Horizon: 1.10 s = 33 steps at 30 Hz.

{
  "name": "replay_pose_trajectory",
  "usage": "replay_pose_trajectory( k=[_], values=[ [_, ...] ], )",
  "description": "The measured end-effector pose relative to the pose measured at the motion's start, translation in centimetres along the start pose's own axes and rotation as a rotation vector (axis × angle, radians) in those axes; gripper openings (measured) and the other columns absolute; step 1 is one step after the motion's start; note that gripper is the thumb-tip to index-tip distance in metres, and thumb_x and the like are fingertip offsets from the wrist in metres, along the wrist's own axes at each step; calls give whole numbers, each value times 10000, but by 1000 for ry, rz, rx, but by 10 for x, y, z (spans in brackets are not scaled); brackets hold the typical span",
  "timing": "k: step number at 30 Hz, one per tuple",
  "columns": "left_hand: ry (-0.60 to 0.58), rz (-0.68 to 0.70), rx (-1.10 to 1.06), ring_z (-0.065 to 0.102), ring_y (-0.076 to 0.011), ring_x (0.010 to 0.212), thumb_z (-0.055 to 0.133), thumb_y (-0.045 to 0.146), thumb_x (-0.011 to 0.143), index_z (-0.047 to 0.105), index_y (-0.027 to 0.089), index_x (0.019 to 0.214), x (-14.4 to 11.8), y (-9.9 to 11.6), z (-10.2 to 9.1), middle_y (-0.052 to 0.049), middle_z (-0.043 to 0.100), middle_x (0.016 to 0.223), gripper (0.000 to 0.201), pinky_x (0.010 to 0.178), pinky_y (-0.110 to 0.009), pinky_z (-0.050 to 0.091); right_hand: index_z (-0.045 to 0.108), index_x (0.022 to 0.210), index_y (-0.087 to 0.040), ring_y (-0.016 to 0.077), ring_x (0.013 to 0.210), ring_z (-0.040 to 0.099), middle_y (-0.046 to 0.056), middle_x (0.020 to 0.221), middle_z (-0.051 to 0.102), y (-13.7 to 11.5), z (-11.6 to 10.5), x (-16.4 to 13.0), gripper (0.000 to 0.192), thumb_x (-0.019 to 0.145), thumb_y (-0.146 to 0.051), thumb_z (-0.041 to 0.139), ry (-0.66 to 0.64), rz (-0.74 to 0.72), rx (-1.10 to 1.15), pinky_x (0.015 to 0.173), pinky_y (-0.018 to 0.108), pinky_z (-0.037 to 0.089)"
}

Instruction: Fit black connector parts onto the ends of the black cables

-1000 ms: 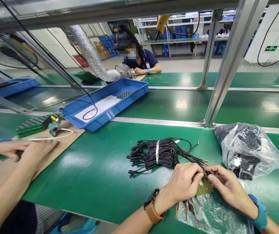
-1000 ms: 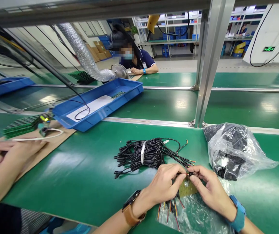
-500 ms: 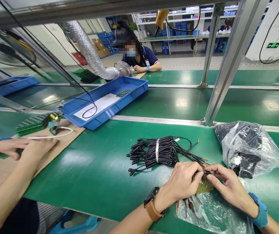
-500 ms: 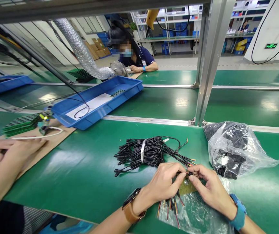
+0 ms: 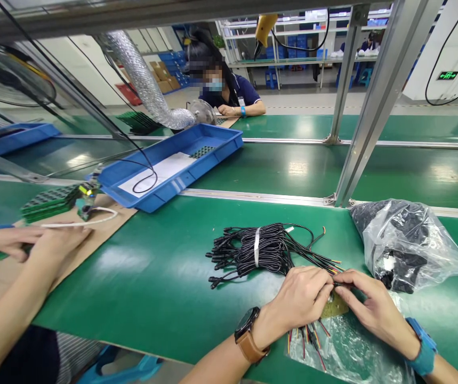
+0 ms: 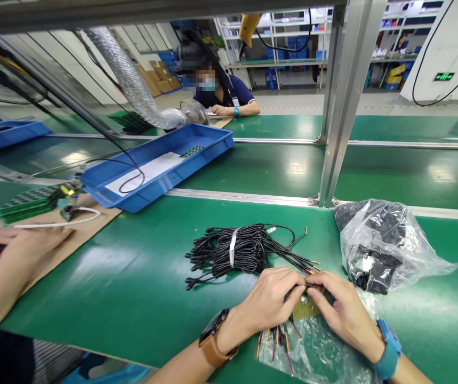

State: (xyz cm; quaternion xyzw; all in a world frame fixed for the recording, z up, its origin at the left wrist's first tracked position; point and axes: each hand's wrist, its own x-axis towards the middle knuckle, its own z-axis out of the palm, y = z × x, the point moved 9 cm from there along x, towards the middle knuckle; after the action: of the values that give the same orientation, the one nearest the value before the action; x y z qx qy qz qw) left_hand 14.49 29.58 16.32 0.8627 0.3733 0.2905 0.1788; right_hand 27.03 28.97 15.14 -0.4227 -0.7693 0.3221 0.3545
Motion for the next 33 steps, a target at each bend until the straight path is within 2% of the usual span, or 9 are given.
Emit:
replay_pose_trajectory(
  k=[3, 5, 8, 12, 17, 21, 27, 30, 33],
  values=[
    [-67, -13, -35, 626, -193, 758, 495, 163, 979, 558, 178, 883, 1, -2, 3, -40, 657, 826, 116, 700, -315, 484, 664, 1162, -238, 188, 959, 713, 67, 1085, 738, -3, 1, 1, 183, 1021, -218, 548, -3, -44, -11, 860, 285, 569],
    [-131, -10, -77, 636, -211, 856, 524, 142, 953, 560, 171, 992, 2, -3, 3, -63, 666, 931, 60, 774, -331, 518, 654, 1178, -242, 184, 956, 716, 62, 1083, 741, -1, 0, 1, 188, 1019, -216, 557, 15, -37, -30, 860, 279, 569],
    [-188, -33, -95, 625, -228, 975, 535, 90, 914, 525, 166, 1120, 4, -7, -3, -87, 649, 1057, 220, 850, -351, 530, 653, 1174, -240, 177, 913, 718, 52, 1048, 746, 2, -1, -1, 180, 1011, -231, 577, 28, -22, -58, 832, 271, 574],
    [-144, -54, -44, 619, -206, 881, 508, 126, 974, 543, 178, 968, 6, -15, -14, -55, 637, 944, 63, 772, -328, 513, 660, 1157, -230, 184, 878, 722, 54, 1024, 748, 2, -1, -1, 171, 1010, -253, 576, 31, -8, -65, 798, 278, 583],
    [-42, 36, 44, 590, -182, 742, 493, 193, 1024, 574, 171, 878, 4, -11, -15, -32, 635, 817, 168, 703, -319, 458, 671, 1125, -231, 199, 902, 730, 64, 1023, 753, 1, 0, 3, 157, 1012, -243, 562, 48, -17, -63, 805, 299, 592],
    [-15, 73, 88, 567, -173, 677, 476, 194, 1031, 569, 169, 810, 3, -8, -11, -23, 615, 741, 240, 666, -312, 426, 675, 1126, -231, 213, 926, 735, 74, 1029, 756, 0, 8, 5, 169, 1022, -239, 542, 29, -37, -57, 827, 324, 598],
    [-39, 59, 105, 556, -161, 607, 488, 84, 951, 554, 175, 743, 3, -12, -5, -7, 599, 667, 236, 605, -292, 381, 654, 1137, -225, 216, 934, 726, 88, 1019, 746, -6, 17, 7, 180, 1040, -197, 505, 19, -94, -62, 828, 343, 597],
    [-86, 22, 106, 552, -153, 572, 507, 43, 896, 551, 179, 718, 4, -17, -3, 8, 590, 626, 229, 566, -283, 334, 650, 1135, -225, 222, 934, 722, 92, 1018, 743, -11, 19, 9, 187, 1040, -178, 497, 15, -141, -90, 814, 352, 597],
    [-141, -9, 90, 581, -155, 605, 526, 51, 911, 573, 181, 744, 7, -19, -5, 11, 620, 653, 217, 575, -279, 341, 647, 1140, -222, 212, 905, 722, 83, 999, 745, -10, 19, 9, 179, 1032, -174, 513, 17, -145, -90, 811, 345, 596]
  ],
)
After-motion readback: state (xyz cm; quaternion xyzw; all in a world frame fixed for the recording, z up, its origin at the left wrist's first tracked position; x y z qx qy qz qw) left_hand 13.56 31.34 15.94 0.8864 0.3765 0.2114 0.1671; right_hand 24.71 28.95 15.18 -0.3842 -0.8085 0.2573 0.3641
